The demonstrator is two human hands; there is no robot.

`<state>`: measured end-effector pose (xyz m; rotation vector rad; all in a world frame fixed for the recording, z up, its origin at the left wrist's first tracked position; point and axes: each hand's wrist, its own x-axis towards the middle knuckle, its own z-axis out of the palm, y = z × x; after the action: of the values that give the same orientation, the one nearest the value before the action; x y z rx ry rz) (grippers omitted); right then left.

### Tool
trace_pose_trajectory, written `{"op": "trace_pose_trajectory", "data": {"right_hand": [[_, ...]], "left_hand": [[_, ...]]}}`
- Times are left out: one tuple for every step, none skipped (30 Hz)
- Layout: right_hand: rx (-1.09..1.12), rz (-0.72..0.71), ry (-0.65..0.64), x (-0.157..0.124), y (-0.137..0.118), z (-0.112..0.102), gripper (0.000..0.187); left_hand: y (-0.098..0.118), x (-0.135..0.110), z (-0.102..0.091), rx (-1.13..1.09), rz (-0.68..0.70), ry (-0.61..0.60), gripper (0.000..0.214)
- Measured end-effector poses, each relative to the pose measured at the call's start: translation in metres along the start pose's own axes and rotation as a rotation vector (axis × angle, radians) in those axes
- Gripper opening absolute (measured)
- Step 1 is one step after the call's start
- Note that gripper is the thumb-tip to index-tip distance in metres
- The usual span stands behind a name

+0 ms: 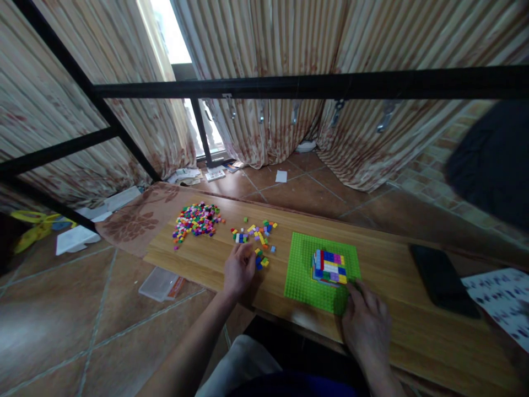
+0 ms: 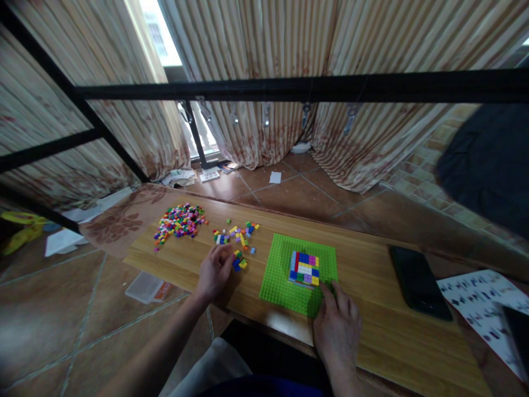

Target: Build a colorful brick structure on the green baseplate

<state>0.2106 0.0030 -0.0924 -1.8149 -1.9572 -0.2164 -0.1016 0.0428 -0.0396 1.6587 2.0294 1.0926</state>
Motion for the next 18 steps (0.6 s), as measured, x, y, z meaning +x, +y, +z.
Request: {"op": "trace_pose_trajectory", "data": {"right_hand": [[0.005, 0.003, -0.002, 0.000, 0.000, 0.000, 0.040], [0.011, 0.005, -0.002, 0.000, 0.000, 0.000, 0.040], [0.017, 0.007, -0.001, 0.000, 0.000, 0.000, 0.040], [0.023, 0.008, -0.001, 0.000, 0.000, 0.000, 0.040], [0.025, 0.012, -0.002, 0.001, 0.000, 0.000, 0.040], [0.025, 0.016, -0.002, 0.001, -0.001, 0.000, 0.039], [0.025, 0.020, -0.002, 0.001, -0.001, 0.000, 0.039], [0.024, 0.023, -0.003, 0.001, -0.002, -0.001, 0.039], [0.025, 0.026, -0.003, 0.001, -0.003, -0.001, 0.038], [0.027, 0.029, -0.002, 0.002, -0.004, -0.002, 0.038], [0.032, 0.033, -0.002, 0.002, -0.005, -0.003, 0.038], [0.037, 0.036, -0.003, 0.002, -0.006, -0.003, 0.038], [0.040, 0.040, -0.005, 0.002, -0.007, -0.004, 0.038], [0.040, 0.044, -0.006, 0.003, -0.008, -0.005, 0.038], [0.037, 0.046, -0.008, 0.003, -0.008, -0.006, 0.038], [0.034, 0.048, -0.008, 0.003, -0.009, -0.006, 0.038], [0.031, 0.049, -0.008, 0.003, -0.009, -0.007, 0.038], [0.029, 0.051, -0.006, 0.003, -0.010, -0.007, 0.038]], "left_hand": [[0.002, 0.006, 0.000, 0.019, 0.008, -0.022, 0.025], [0.004, 0.012, 0.000, 0.040, 0.020, -0.045, 0.026], [0.005, 0.020, 0.001, 0.064, 0.035, -0.063, 0.027], [0.007, 0.027, 0.001, 0.091, 0.052, -0.077, 0.028], [0.009, 0.034, 0.003, 0.121, 0.067, -0.091, 0.029], [0.010, 0.041, 0.005, 0.156, 0.080, -0.108, 0.030], [0.012, 0.047, 0.007, 0.196, 0.088, -0.130, 0.031], [0.013, 0.053, 0.009, 0.237, 0.092, -0.154, 0.032], [0.015, 0.058, 0.011, 0.275, 0.093, -0.178, 0.032], [0.016, 0.062, 0.013, 0.309, 0.094, -0.199, 0.032], [0.017, 0.066, 0.016, 0.336, 0.096, -0.213, 0.031], [0.018, 0.068, 0.018, 0.358, 0.098, -0.222, 0.030], [0.018, 0.071, 0.020, 0.374, 0.098, -0.226, 0.029], [0.018, 0.072, 0.021, 0.388, 0.096, -0.227, 0.028], [0.019, 0.074, 0.023, 0.399, 0.092, -0.226, 0.028], [0.018, 0.076, 0.024, 0.408, 0.086, -0.223, 0.028], [0.018, 0.078, 0.025, 0.415, 0.080, -0.220, 0.027], [0.018, 0.080, 0.026, 0.421, 0.076, -0.217, 0.027]]}}
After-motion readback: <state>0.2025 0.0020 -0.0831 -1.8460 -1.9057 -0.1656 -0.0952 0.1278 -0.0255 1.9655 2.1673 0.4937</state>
